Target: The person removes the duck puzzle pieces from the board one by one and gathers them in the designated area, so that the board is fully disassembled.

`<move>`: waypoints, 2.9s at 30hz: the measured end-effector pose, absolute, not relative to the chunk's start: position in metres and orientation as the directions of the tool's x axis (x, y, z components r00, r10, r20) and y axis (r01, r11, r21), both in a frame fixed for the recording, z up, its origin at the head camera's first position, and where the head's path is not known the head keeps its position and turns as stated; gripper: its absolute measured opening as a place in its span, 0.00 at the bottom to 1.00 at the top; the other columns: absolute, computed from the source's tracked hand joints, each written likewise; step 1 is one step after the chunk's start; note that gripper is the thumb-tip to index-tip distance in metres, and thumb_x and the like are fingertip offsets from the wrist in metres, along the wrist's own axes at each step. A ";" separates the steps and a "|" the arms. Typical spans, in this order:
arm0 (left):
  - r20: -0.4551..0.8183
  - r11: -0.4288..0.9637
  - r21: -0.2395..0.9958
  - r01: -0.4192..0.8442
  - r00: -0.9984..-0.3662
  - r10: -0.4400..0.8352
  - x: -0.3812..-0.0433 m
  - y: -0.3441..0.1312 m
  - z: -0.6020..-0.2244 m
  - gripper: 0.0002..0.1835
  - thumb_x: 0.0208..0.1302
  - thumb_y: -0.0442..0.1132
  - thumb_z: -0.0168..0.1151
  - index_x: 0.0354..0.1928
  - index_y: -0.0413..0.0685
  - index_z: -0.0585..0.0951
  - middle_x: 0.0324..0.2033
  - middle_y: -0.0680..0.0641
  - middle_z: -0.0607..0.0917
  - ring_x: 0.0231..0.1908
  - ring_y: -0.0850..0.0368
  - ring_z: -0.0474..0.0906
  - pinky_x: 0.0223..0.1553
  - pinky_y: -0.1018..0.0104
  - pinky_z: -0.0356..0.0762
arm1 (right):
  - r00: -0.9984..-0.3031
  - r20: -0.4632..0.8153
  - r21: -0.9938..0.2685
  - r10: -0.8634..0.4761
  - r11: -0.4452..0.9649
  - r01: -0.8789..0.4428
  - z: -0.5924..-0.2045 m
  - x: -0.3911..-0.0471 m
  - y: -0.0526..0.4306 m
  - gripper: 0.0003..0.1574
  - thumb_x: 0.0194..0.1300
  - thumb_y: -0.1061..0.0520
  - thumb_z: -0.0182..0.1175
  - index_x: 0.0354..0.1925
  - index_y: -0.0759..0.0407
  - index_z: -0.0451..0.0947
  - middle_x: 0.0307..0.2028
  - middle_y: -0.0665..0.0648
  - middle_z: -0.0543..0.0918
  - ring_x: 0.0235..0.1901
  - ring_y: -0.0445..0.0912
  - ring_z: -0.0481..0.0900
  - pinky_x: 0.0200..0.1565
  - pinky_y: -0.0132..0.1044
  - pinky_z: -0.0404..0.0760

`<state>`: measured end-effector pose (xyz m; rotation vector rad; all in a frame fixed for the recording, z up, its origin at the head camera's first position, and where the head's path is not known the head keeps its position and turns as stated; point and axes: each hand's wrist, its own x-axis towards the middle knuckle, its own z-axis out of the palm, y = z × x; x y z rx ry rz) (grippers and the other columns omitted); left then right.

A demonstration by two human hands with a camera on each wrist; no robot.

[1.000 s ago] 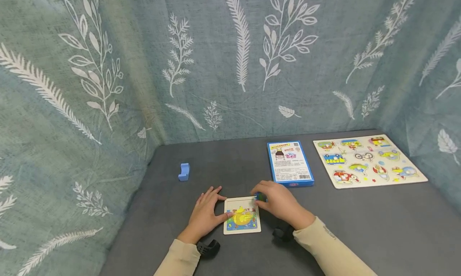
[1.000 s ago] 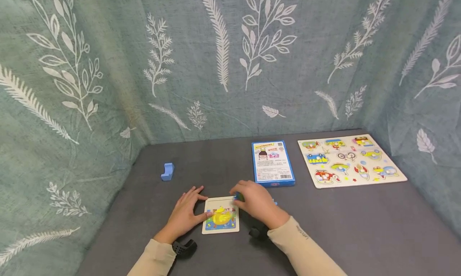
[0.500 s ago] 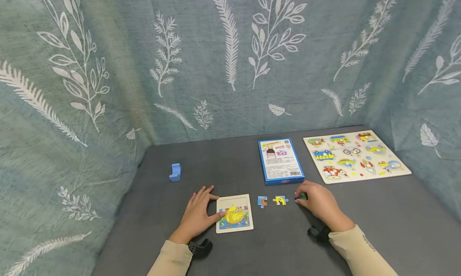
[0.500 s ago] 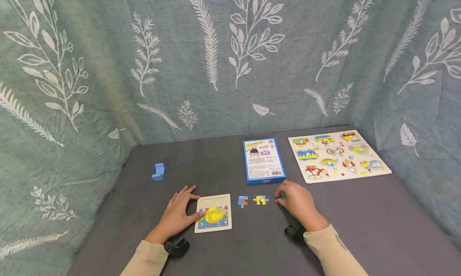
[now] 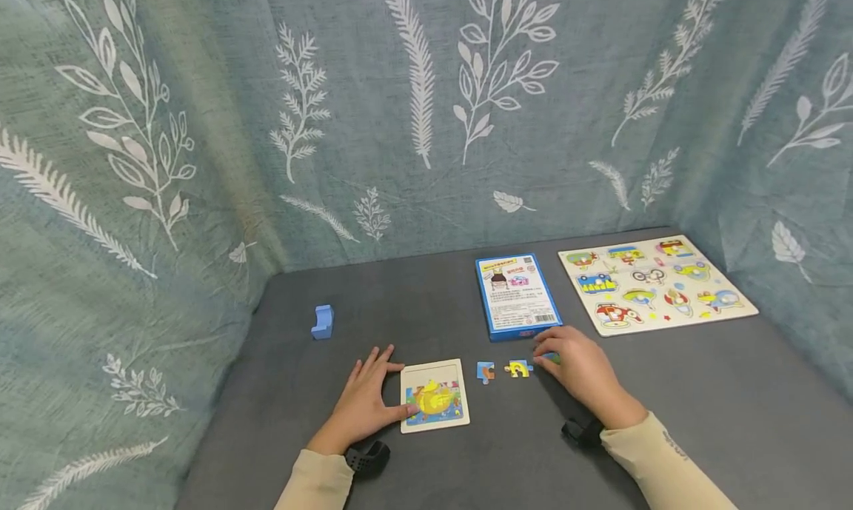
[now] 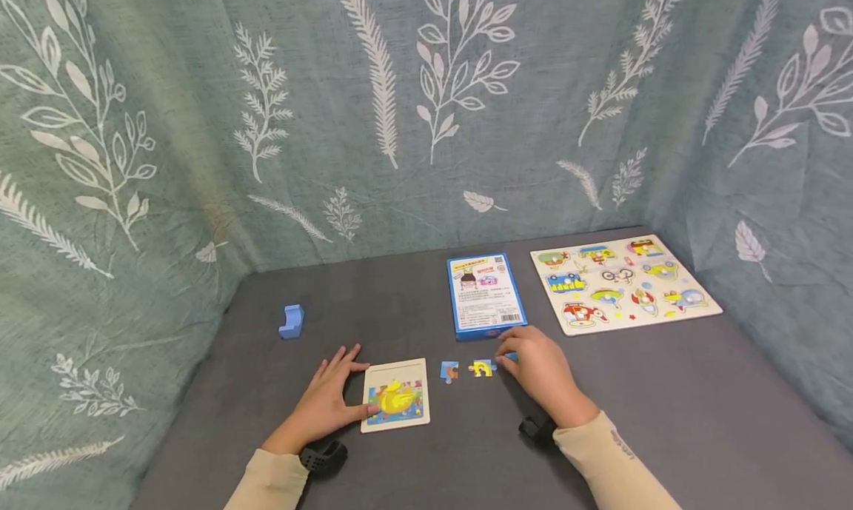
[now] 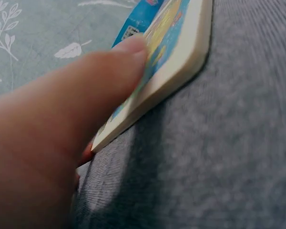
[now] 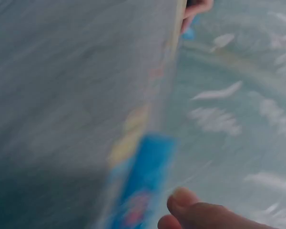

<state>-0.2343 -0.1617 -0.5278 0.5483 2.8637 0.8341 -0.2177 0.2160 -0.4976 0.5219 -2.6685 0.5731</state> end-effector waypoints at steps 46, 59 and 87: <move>0.005 0.793 0.527 0.306 -0.934 0.358 -0.220 -0.165 -0.527 0.48 0.56 0.64 0.78 0.71 0.43 0.75 0.80 0.38 0.59 0.80 0.35 0.47 0.77 0.31 0.40 | -0.882 0.229 -0.767 -0.412 0.481 -0.425 -0.492 -0.220 0.072 0.08 0.67 0.65 0.71 0.40 0.53 0.84 0.37 0.48 0.85 0.37 0.41 0.84 0.39 0.34 0.85; 0.000 0.812 0.499 0.302 -0.937 0.349 -0.229 -0.166 -0.526 0.48 0.54 0.62 0.80 0.71 0.43 0.74 0.80 0.40 0.59 0.81 0.38 0.46 0.78 0.35 0.39 | -0.859 0.151 -0.637 -0.488 0.616 -0.462 -0.497 -0.202 0.158 0.11 0.58 0.64 0.79 0.39 0.57 0.88 0.34 0.45 0.84 0.32 0.35 0.80 0.34 0.33 0.81; 0.014 0.790 0.514 0.334 -0.924 0.382 -0.228 -0.162 -0.525 0.47 0.55 0.62 0.79 0.70 0.42 0.75 0.80 0.39 0.59 0.81 0.37 0.46 0.78 0.33 0.39 | -0.801 0.276 -0.393 -0.531 0.699 -0.598 -0.496 -0.185 0.135 0.13 0.56 0.58 0.81 0.41 0.52 0.92 0.36 0.47 0.80 0.34 0.41 0.75 0.31 0.31 0.78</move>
